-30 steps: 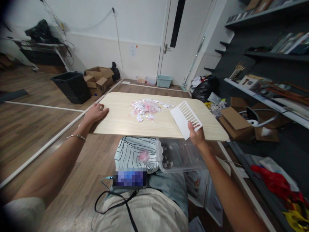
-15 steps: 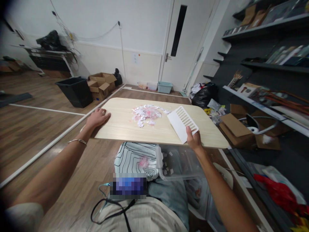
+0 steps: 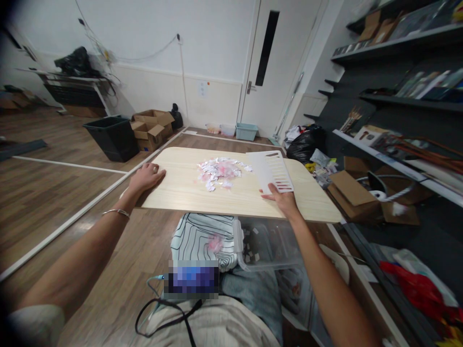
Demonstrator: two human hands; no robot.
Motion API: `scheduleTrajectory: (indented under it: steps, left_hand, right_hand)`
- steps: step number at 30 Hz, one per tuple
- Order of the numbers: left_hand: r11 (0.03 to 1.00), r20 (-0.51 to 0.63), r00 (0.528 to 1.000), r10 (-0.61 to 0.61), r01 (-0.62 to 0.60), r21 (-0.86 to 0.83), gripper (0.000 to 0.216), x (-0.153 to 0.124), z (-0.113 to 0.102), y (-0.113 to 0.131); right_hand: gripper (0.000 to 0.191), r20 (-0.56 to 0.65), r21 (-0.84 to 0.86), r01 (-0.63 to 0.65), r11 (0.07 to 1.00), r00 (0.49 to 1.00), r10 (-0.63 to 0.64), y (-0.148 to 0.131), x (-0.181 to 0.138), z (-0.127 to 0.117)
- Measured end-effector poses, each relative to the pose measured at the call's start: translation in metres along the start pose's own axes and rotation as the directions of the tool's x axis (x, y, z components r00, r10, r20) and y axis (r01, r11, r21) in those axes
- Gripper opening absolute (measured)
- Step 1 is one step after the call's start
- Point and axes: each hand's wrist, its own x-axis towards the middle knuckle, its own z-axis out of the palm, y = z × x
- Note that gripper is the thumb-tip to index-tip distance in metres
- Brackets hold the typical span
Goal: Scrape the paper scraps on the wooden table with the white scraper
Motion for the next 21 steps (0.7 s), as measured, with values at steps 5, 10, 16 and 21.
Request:
scheduleTrajectory:
  steps: [5,10,16,21]
  left_hand:
    - [1.0,0.019,1.0,0.001,-0.001,0.008,0.075,0.001,0.0,-0.001]
    - [1.0,0.022,1.0,-0.006,0.006,-0.004,0.077,0.0,-0.002,0.001]
    - [1.0,-0.002,1.0,-0.007,0.007,-0.019,0.076,-0.002,-0.002,0.002]
    - [1.0,-0.001,1.0,-0.007,0.007,-0.02,0.076,-0.004,-0.003,0.003]
  right_hand:
    - [0.079,0.019,0.027,-0.012,1.0,1.0,0.011,0.008,0.001,-0.005]
    - [0.079,0.065,0.074,-0.075,0.994,0.995,0.07,0.004,-0.003,-0.007]
    - [0.076,0.065,0.082,-0.086,0.993,0.995,0.081,0.006,-0.005,-0.012]
    - [0.066,0.131,-0.006,-0.057,0.998,0.99,0.057,0.007,-0.008,-0.017]
